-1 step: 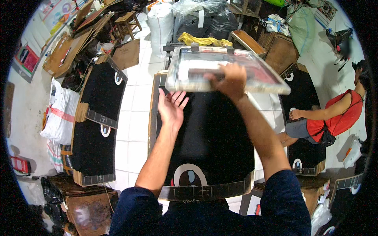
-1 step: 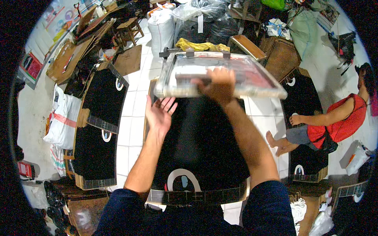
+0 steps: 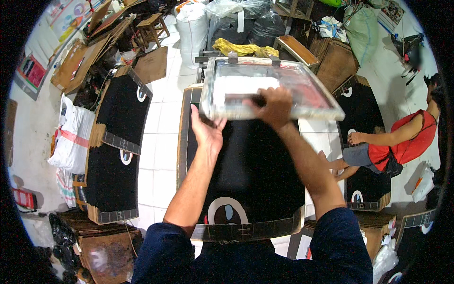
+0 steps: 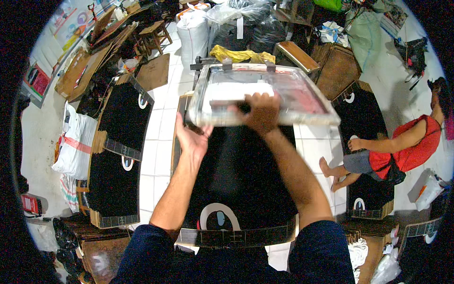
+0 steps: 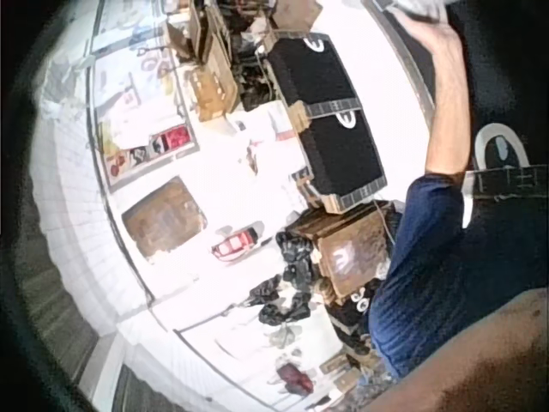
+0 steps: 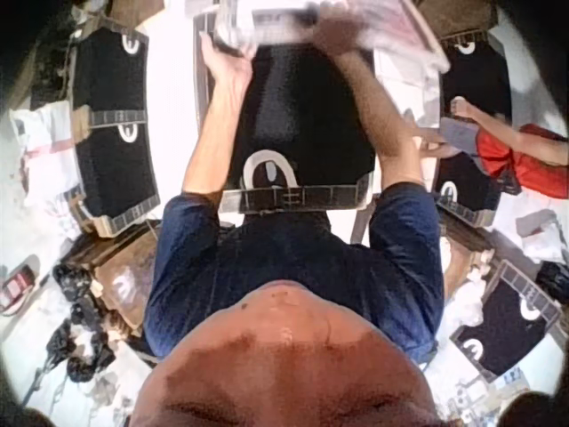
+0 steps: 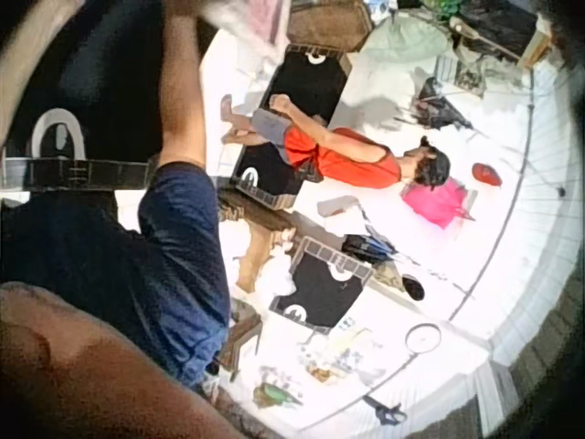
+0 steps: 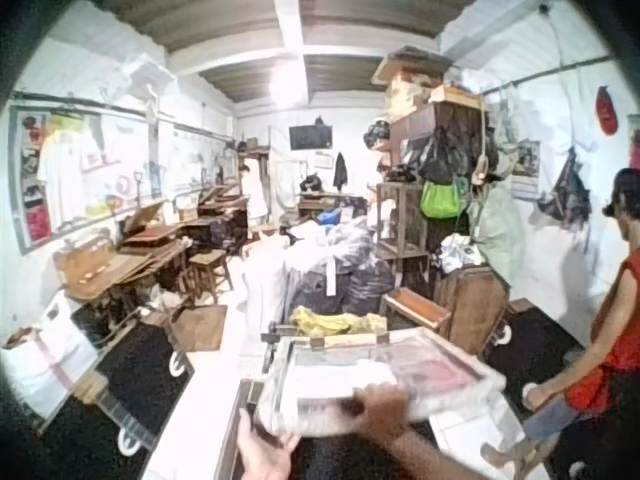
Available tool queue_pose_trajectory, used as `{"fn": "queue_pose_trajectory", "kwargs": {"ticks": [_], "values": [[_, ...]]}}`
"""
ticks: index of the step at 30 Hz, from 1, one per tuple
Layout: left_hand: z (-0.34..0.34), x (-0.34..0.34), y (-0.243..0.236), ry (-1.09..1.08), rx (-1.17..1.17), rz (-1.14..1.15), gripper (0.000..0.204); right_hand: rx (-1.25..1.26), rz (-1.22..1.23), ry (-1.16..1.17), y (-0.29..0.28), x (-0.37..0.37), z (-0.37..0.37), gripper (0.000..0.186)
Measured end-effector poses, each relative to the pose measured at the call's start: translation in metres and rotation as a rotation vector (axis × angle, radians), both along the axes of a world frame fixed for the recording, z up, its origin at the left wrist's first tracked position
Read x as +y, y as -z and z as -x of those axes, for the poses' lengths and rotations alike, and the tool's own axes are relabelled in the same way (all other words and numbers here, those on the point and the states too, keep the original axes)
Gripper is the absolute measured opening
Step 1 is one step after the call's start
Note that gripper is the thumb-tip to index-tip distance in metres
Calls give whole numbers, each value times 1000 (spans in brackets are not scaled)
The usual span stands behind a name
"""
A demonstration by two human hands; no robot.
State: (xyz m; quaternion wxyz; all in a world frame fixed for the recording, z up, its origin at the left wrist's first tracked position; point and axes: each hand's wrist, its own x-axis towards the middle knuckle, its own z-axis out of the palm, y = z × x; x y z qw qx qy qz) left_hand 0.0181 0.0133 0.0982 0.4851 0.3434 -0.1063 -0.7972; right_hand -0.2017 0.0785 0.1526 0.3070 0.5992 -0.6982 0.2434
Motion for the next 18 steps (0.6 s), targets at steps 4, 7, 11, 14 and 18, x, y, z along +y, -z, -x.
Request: {"fn": "queue_pose_trajectory", "kwargs": {"ticks": [4, 7, 11, 14, 18], "values": [[4, 8, 47, 23, -181, -345, 85, -133, -234, 12, 90, 25, -20, 54], [-17, 21, 100, 127, -310, -275, 87, -229, -303, -34, 122, 20, -16, 48], [-34, 31, 144, 61, -1542, 630, 87, -337, -609, -12, 133, 3, 0, 42], [-39, 27, 155, 198, -1719, 1140, 110, -347, -619, -52, 133, -15, 15, 36], [-38, 25, 164, 240, -1821, 1185, 115, -294, -511, -87, 137, -63, 43, 31]]}}
